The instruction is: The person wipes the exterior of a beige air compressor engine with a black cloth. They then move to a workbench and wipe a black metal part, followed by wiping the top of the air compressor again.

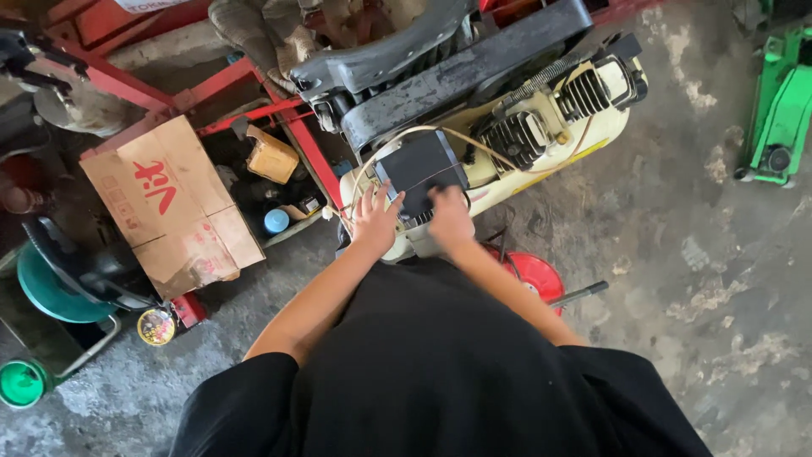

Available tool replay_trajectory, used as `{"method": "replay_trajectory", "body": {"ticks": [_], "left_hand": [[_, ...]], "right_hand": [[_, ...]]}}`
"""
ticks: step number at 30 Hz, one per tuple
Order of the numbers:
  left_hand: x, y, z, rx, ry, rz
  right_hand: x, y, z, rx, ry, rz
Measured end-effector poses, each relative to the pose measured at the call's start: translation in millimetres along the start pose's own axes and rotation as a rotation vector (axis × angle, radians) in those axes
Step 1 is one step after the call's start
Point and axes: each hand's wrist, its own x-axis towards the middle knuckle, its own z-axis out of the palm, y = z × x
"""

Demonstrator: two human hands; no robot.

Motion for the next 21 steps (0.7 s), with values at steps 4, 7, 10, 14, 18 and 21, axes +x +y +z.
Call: {"method": "replay_trajectory", "body": {"ticks": [4,7,10,14,18,21], "left_hand": [[-5,2,4,-0.054,0.028,-0.051],[-3,5,5,-0.064,0.054,-0.073],[-2,5,6,-0.053,0.028,-0.103],[-3,12,2,-0.084,-0.038,-0.158],[-1,13,3,-0.098,-0.059,-0.199],[-2,17,-4,-0.114,-0.067,-0.219]], "right_hand": [[-12,-16,-3,0.026,-0.109,-0.132],[-5,1,-22,0.019,-0.041,-0.187],[7,16,-41,0.008,0.024,-0.04],[1,12,-34,0.02,0.034,-0.006],[-13,-15,-12,0.049,-0.035,-0.211],[-13,-12,-8,0.053,-0.125,-0.254]]}}
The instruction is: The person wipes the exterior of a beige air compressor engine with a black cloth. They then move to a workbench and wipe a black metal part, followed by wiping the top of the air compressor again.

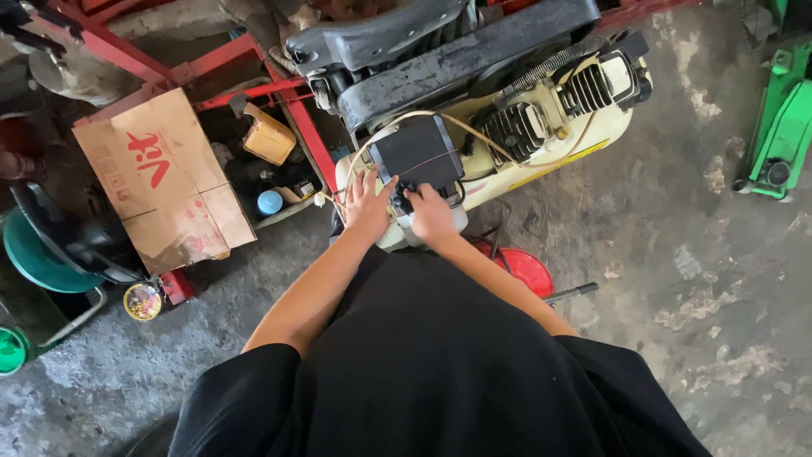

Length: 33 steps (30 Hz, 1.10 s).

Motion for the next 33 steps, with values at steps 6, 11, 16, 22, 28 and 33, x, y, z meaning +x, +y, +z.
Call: {"method": "replay_trajectory", "body": {"ticks": [6,11,16,22,28,33], "left_hand": [[2,0,1,0.024,-0.02,-0.025],[-1,1,2,0.003,-0.011,-0.028],[0,-1,8,-0.002,0.014,-0.027],[-10,7,-10,-0.016,-0.038,-0.059],[-20,9,-6,0.108,-0.149,0.058],[-17,-1,20,0.114,-0.088,0.217]], "right_hand": [[7,45,-44,-0.082,0.082,0.242],[11,43,-31,-0.093,0.115,0.255],[7,5,-11,-0.14,-0.019,0.117],[7,16,-25,-0.013,-0.106,0.098],[25,79,-55,0.006,0.092,0.347],[73,34,-48,-0.002,0.38,-0.006]]}}
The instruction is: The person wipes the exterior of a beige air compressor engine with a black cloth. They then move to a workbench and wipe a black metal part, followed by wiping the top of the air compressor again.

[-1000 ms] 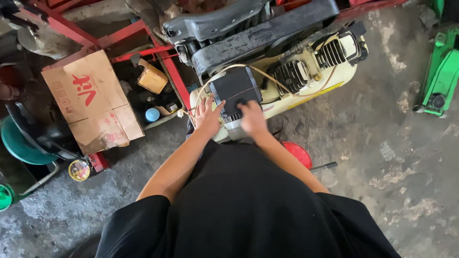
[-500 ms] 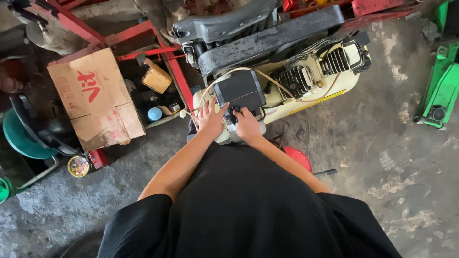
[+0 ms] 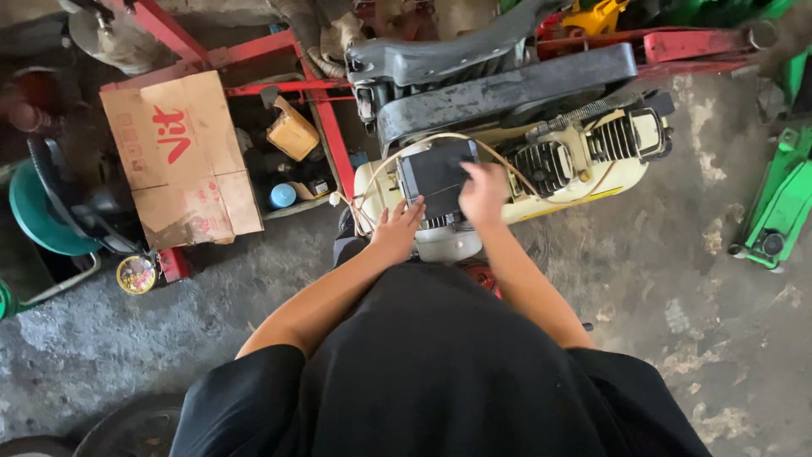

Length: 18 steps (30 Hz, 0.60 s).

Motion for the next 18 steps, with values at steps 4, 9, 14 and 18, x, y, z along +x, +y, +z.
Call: {"method": "replay_trajectory", "body": {"ticks": [4,9,14,18], "left_hand": [[1,4,-11,0.009,-0.122,-0.015],[7,1,-9,0.017,-0.171,-0.005],[8,-4,-10,-0.014,-0.183,0.002],[13,-7,-10,-0.029,-0.201,0.007]], "right_hand": [[23,-61,21,0.166,-0.416,-0.07],[44,-36,37,0.089,-0.501,-0.203],[51,-2,48,-0.004,-0.206,-0.101],[41,-37,50,0.058,-0.255,-0.179]]}}
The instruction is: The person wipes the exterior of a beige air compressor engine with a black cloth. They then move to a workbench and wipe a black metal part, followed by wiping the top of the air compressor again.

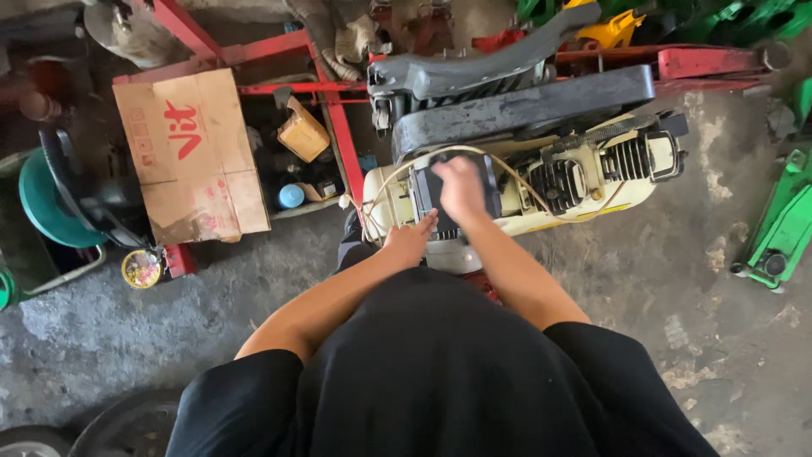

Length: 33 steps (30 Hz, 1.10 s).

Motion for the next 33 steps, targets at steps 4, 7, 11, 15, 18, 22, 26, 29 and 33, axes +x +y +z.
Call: {"method": "replay_trajectory", "body": {"ticks": [4,7,11,15,18,22,26,29,33], "left_hand": [[21,-16,59,0.002,-0.011,-0.015],[15,-9,36,-0.005,0.007,-0.001],[6,-5,11,-0.059,0.023,0.023],[7,-5,14,-0.043,0.025,0.027],[24,-17,61,-0.007,0.043,0.018],[15,-9,24,-0.006,0.039,0.023],[15,-6,26,-0.021,0.005,0.02],[15,-6,19,-0.025,-0.011,0.008],[15,-5,25,-0.053,-0.056,-0.023]], "right_hand": [[-7,-19,12,0.099,-0.281,-0.134],[0,-16,3,0.136,-0.369,-0.195],[11,0,7,0.108,-0.231,-0.055],[0,3,18,0.03,-0.044,0.009],[-13,-13,8,0.118,-0.389,0.137],[-8,2,0,0.04,-0.314,-0.295],[-2,10,16,0.049,-0.133,-0.079],[-5,10,31,0.023,-0.035,0.007],[-14,-4,4,0.124,-0.284,-0.108]]}}
